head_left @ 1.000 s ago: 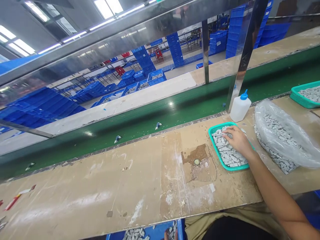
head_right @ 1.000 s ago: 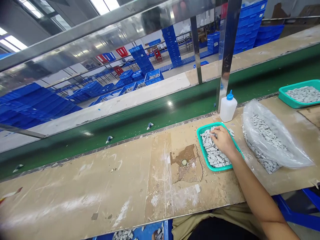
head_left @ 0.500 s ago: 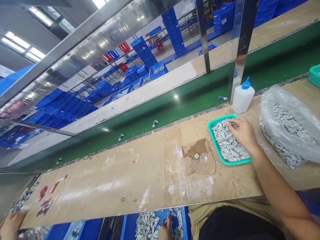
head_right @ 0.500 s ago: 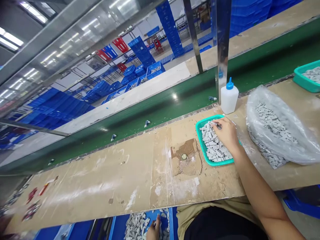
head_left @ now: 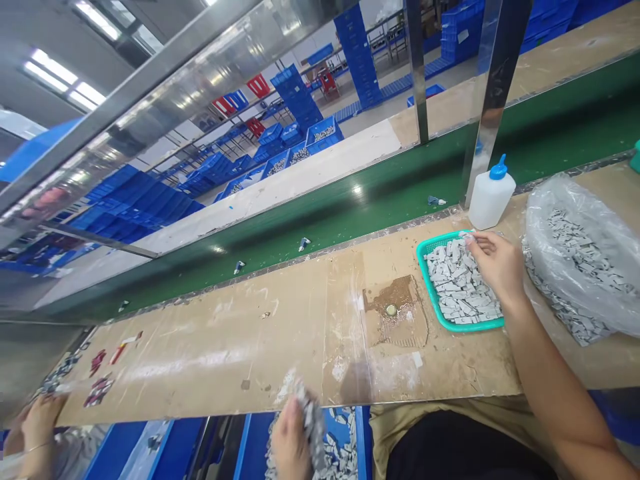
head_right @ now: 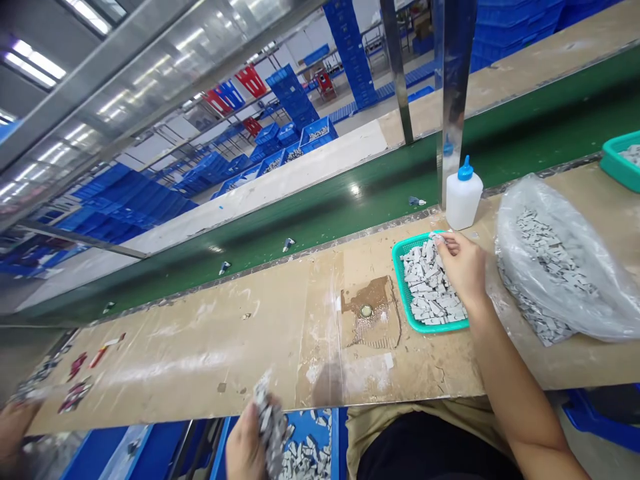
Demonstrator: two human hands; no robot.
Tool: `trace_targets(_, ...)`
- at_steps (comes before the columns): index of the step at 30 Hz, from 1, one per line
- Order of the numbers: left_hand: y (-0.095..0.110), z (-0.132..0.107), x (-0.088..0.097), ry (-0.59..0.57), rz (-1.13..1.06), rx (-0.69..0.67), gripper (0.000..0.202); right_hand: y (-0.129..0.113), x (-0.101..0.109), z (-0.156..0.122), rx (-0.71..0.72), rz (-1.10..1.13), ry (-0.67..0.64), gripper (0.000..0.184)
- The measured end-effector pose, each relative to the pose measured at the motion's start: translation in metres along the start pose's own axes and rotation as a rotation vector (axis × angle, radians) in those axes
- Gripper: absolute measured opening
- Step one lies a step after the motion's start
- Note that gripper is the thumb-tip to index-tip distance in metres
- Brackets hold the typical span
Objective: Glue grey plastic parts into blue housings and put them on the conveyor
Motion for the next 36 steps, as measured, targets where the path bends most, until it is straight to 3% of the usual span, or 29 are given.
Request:
trace_targets(2, 0.064, 0.014, -0.057, -0.182, -0.271, -0.057, 0.063, 0.000, 0.002, 0.002, -0.057, 0.143, 0.009, 0.041)
trace_targets(5, 0.160, 0.031, -0.159, -0.406, -0.420, -0.383, 0.064, 0.001, 0.008, 0.007, -0.137, 0.282, 0.038, 0.045)
trace_targets(7, 0.203, 0.036, -0.223, -0.487, -0.456, -0.532, 0.060, 0.002, 0.013, 0.010, -0.176, 0.333, 0.053, 0.047)
trace_targets(10, 0.231, 0.037, -0.296, -0.515, -0.238, -0.747, 0.042, 0.005, 0.021, 0.015, -0.189, 0.357, 0.068, 0.055)
trace_targets(13, 0.228, 0.031, -0.330, -0.555, 0.154, -0.907, 0.038, 0.010, 0.029, 0.018, -0.204, 0.312, 0.101, 0.063)
trace_targets(16, 0.217, 0.020, -0.330, -0.551, 0.383, -1.093, 0.038, 0.012, 0.033, 0.020, -0.229, 0.240, 0.057, 0.054)
trace_targets(19, 0.208, 0.014, -0.319, -0.583, 0.421, -1.128, 0.049, 0.009, 0.028, 0.018, -0.258, 0.246, -0.090, 0.049)
trace_targets(22, 0.205, 0.020, -0.306, -0.691, 0.287, -1.043, 0.068, 0.001, 0.023, 0.013, -0.273, 0.255, -0.212, 0.056)
trace_targets(25, 0.203, 0.043, -0.284, -0.707, 0.033, -1.000, 0.063, -0.011, 0.017, 0.002, -0.229, 0.221, -0.309, 0.059)
trace_targets(28, 0.189, 0.090, -0.254, -0.544, -0.142, -0.966, 0.042, -0.021, 0.003, -0.017, -0.173, 0.109, -0.392, 0.050)
trace_targets(30, 0.167, 0.129, -0.235, -0.381, -0.164, -0.888, 0.032, -0.024, -0.016, -0.037, -0.140, 0.039, -0.511, 0.043)
trace_targets(34, 0.104, 0.195, -0.205, -0.041, -0.170, -0.550, 0.027, -0.025, -0.063, -0.081, -0.015, -0.042, -0.869, 0.035)
trace_targets(36, 0.077, 0.211, -0.201, 0.039, -0.190, -0.424, 0.035, -0.023, -0.079, -0.097, 0.157, -0.167, -0.860, 0.033)
Point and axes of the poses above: each hand's wrist, its own z-axis towards the middle knuckle, its own x-axis out of the back of the hand, y = z × x, the point moved 3 cm from there along z, towards the middle knuckle, and after that the axes turned 11 degrees about -x, right-handed, at the moved point
